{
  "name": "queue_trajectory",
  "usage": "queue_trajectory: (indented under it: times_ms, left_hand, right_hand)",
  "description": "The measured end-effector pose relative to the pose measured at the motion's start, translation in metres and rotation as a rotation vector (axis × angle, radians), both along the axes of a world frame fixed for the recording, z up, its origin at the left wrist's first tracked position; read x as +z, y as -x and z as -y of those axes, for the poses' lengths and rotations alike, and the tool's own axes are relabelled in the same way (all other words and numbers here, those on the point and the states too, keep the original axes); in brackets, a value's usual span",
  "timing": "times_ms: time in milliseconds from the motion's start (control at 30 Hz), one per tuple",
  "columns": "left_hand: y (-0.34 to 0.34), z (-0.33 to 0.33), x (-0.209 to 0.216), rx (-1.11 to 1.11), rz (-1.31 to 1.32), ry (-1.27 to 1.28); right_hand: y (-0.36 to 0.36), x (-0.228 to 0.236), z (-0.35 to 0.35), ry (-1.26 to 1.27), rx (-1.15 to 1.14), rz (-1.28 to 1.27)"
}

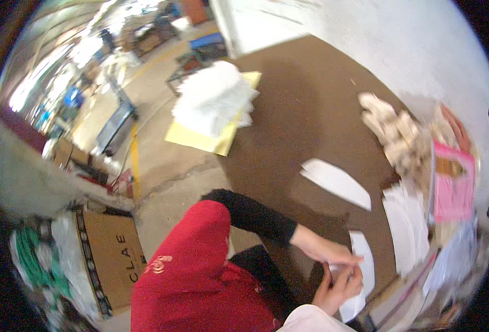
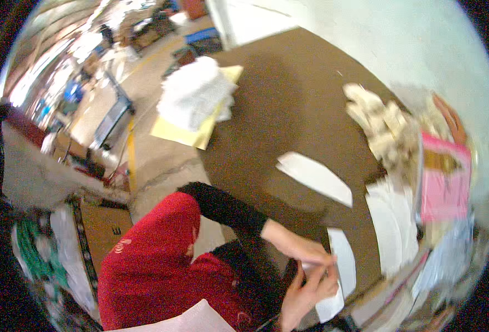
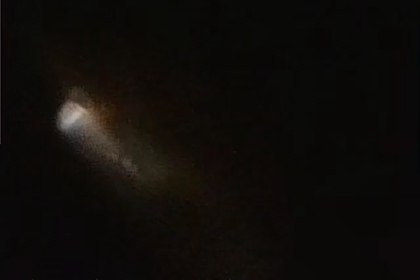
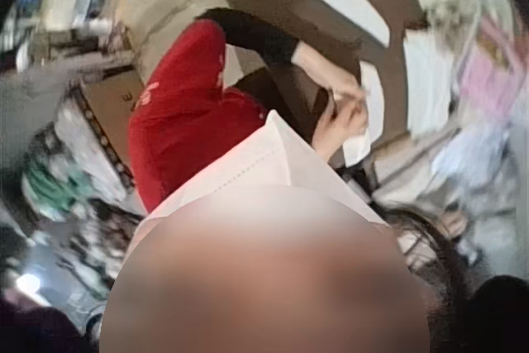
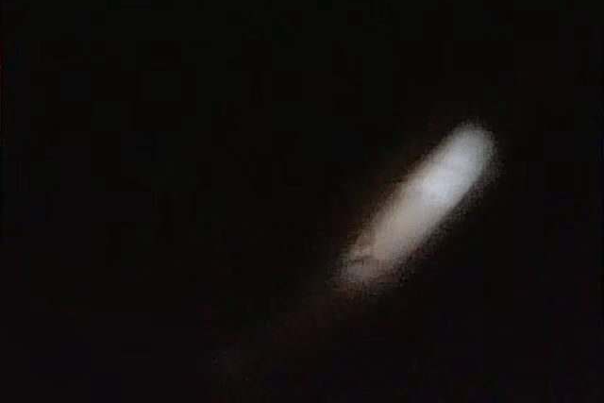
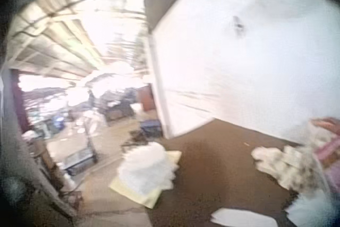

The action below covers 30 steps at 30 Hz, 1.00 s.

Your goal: The person repeatedly folds white paper pieces in half and stacks them on the table. The person also briefly handles a printed document and a pink card. A coworker is visible across the table performing similar folding actions.

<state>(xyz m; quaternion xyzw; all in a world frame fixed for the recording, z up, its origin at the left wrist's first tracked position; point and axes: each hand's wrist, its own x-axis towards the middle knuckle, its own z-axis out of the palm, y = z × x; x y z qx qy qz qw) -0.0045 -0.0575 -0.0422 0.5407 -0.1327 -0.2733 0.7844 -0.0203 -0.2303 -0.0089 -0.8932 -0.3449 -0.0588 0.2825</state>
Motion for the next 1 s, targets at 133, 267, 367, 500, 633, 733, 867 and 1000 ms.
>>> queue_trajectory:
  times_ms: [133, 267, 367, 500, 633, 733, 867, 1000]
  left_hand:
    - [0.003, 0.006, 0.007, 0.035, 0.079, 0.06]
    - [0.005, 0.005, 0.015, -0.033, -0.057, 0.152]
    - [0.004, 0.0, 0.015, -0.048, -0.015, 0.104]
    - [0.003, -0.002, 0.016, -0.121, 0.026, 0.005]
    - [0.004, -0.004, 0.022, -0.141, -0.029, -0.017]
    - [0.003, -0.005, 0.024, -0.036, 0.345, -0.213]
    - [0.009, -0.004, 0.026, 0.041, 0.958, -0.411]
    - [0.018, -0.001, 0.032, 0.164, 1.09, -0.879]
  right_hand:
    - [-0.02, -0.031, 0.016, -0.065, 0.127, 0.099]
    - [-0.026, -0.042, 0.029, -0.023, 0.112, 0.016]
    - [-0.025, -0.044, 0.026, -0.011, 0.158, 0.037]
    - [-0.03, -0.033, 0.03, -0.16, 0.176, 0.025]
    - [-0.046, -0.01, 0.058, 0.029, 0.178, 0.449]
    - [-0.041, -0.001, 0.085, -0.073, 0.185, 0.251]
    - [0.0, -0.003, 0.113, -0.436, -0.061, -0.321]
    - [0.009, -0.001, 0.124, 0.002, -0.018, -0.116]
